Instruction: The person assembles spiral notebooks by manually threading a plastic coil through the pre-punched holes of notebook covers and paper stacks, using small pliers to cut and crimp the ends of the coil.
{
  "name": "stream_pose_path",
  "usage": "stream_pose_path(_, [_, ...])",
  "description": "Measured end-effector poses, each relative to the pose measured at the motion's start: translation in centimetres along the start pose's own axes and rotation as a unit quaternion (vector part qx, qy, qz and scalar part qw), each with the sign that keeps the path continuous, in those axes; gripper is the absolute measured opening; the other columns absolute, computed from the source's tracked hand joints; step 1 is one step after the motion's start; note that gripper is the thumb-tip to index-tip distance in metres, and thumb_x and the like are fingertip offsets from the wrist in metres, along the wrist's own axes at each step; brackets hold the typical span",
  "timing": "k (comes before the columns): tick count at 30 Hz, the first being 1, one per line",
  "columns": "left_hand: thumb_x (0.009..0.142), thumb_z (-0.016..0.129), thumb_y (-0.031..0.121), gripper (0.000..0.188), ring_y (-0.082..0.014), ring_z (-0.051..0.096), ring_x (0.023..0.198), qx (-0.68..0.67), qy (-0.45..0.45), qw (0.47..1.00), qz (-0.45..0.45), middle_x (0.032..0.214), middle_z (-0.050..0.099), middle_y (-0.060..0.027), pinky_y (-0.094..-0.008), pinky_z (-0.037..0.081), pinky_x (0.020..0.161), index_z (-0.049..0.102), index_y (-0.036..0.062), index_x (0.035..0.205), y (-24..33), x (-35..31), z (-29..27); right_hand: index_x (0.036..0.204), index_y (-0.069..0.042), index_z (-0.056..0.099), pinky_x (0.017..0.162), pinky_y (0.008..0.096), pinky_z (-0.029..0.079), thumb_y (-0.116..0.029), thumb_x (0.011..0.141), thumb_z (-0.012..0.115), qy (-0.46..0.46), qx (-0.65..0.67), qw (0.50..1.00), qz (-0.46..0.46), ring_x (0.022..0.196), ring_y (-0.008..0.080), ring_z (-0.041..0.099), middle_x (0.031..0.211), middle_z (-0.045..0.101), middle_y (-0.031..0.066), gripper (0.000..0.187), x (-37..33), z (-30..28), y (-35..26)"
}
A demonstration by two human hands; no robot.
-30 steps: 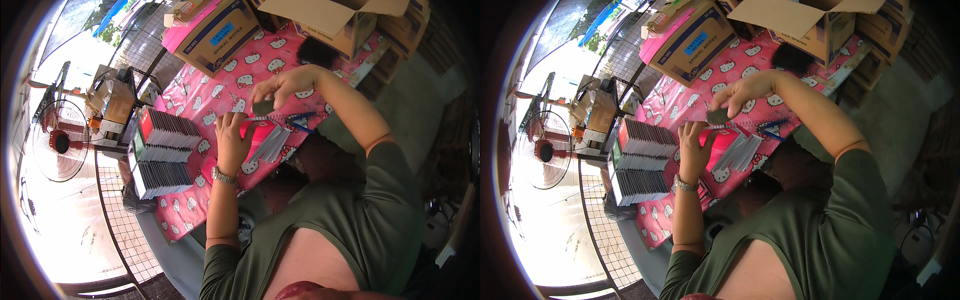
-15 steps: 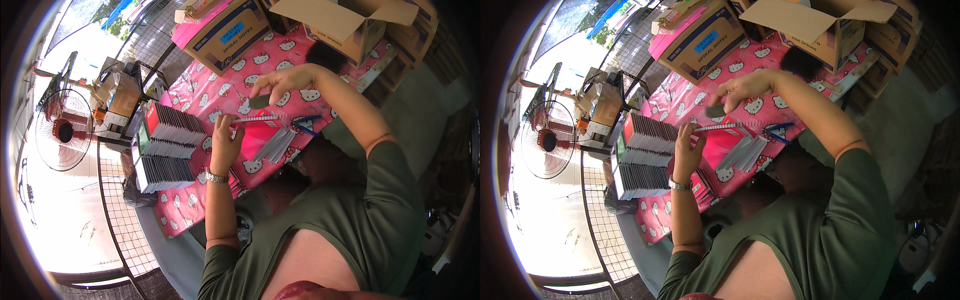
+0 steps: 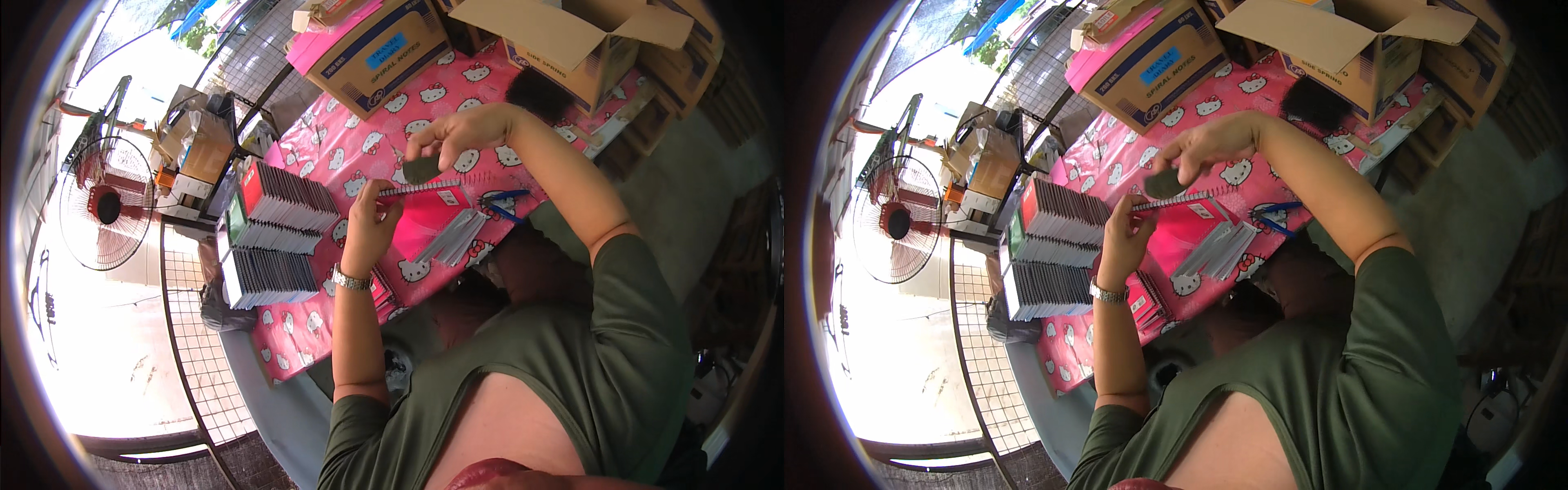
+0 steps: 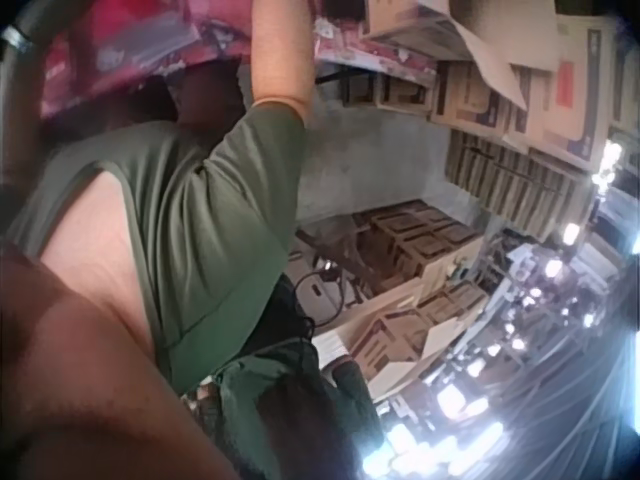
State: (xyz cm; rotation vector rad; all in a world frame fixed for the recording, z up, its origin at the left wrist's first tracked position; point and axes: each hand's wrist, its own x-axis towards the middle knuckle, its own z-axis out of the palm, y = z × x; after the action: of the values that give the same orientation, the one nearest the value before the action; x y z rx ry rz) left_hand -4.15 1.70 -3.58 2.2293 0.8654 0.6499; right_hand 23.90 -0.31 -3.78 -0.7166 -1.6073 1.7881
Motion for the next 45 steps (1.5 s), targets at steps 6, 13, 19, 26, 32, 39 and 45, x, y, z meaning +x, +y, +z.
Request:
stream_pose_path(6, [0.084,0.072,0.005,0.024,-0.0154,0.063,0.068,0.007,0.026,0.999,-0.035,0.088,0.065,-0.011,-0.029,0.049,0.06,0.062,-0.0006,0.105,-0.2,0.0,0.0,0.117,-0.009,0.068,0.102,0.0429,0.043,-0.036,0.075,0.079,0.385,-0.485,0.738,0.268,0.116,0.0317,0.057,0.117,0.061,0.0144,0.051,-1.1,-4.0,9.8])
stream_pose_path(13, [0.088,0.069,0.003,0.025,-0.008,0.063,0.07,-0.32,0.133,0.931,-0.12,0.079,0.065,-0.0073,-0.0238,0.05,0.063,0.067,-0.0029,0.113,-1.3,-0.9,1.5,0.135,-0.01,0.053,0.104,0.0518,0.039,-0.037,0.081,0.075,0.533,-0.564,0.629,0.038,0.126,0.0373,0.047,0.131,0.053,0.0168,0.064,-6.2,4.6,23.4])
stream_pose_path(19, [0.088,0.07,0.003,0.021,-0.0109,0.067,0.072,-0.069,0.269,0.961,0.009,0.085,0.07,-0.0074,-0.0249,0.054,0.063,0.071,0.0003,0.109,0.4,-1.5,4.1,0.13,-0.007,0.058,0.101,0.0435,0.043,-0.026,0.085,0.073,0.532,-0.43,0.729,0.037,0.12,0.0335,0.054,0.13,0.056,0.0149,0.051,-8.0,9.2,20.1])
stream_pose_path(26, [0.086,0.069,0.0,0.023,-0.0156,0.07,0.072,0.039,0.289,0.954,0.07,0.089,0.072,-0.0106,-0.0261,0.053,0.056,0.072,0.0015,0.109,3.5,-1.8,4.7,0.13,-0.008,0.06,0.099,0.0406,0.044,-0.022,0.081,0.075,0.44,-0.425,0.756,-0.232,0.114,0.0288,0.057,0.126,0.058,0.0113,0.054,-4.5,14.2,3.6])
stream_pose_path(32, [0.084,0.067,-0.004,0.027,-0.0179,0.071,0.078,0.048,0.299,0.95,0.073,0.093,0.072,-0.0114,-0.0289,0.056,0.062,0.071,0.0015,0.11,3.7,-2.5,4.5,0.135,-0.006,0.058,0.09,0.0368,0.05,-0.021,0.085,0.074,0.386,-0.394,0.807,-0.211,0.104,0.0265,0.062,0.114,0.064,0.0116,0.055,-4.0,13.8,3.6])
stream_pose_path(39, [0.086,0.066,-0.004,0.024,-0.0211,0.07,0.084,0.139,0.41,0.894,0.115,0.098,0.071,-0.013,-0.0317,0.059,0.07,0.07,-0.0006,0.109,0.1,-5.4,3.1,0.128,-0.003,0.06,0.085,0.0333,0.05,-0.023,0.091,0.068,0.34,-0.075,0.921,-0.175,0.095,0.0188,0.061,0.104,0.063,0.0081,0.042,-3.1,13.3,5.0])
stream_pose_path(45, [0.092,0.065,0.003,0.007,-0.0139,0.061,0.075,-0.317,0.514,0.776,-0.181,0.085,0.061,-0.0061,-0.0327,0.063,0.069,0.06,-0.0013,0.091,-9.4,-15.2,1.2,0.123,-0.005,0.061,0.095,0.0397,0.046,-0.027,0.084,0.074,0.519,-0.326,0.79,-0.025,0.11,0.0328,0.058,0.112,0.06,0.0152,0.046,-7.4,6.6,17.4])
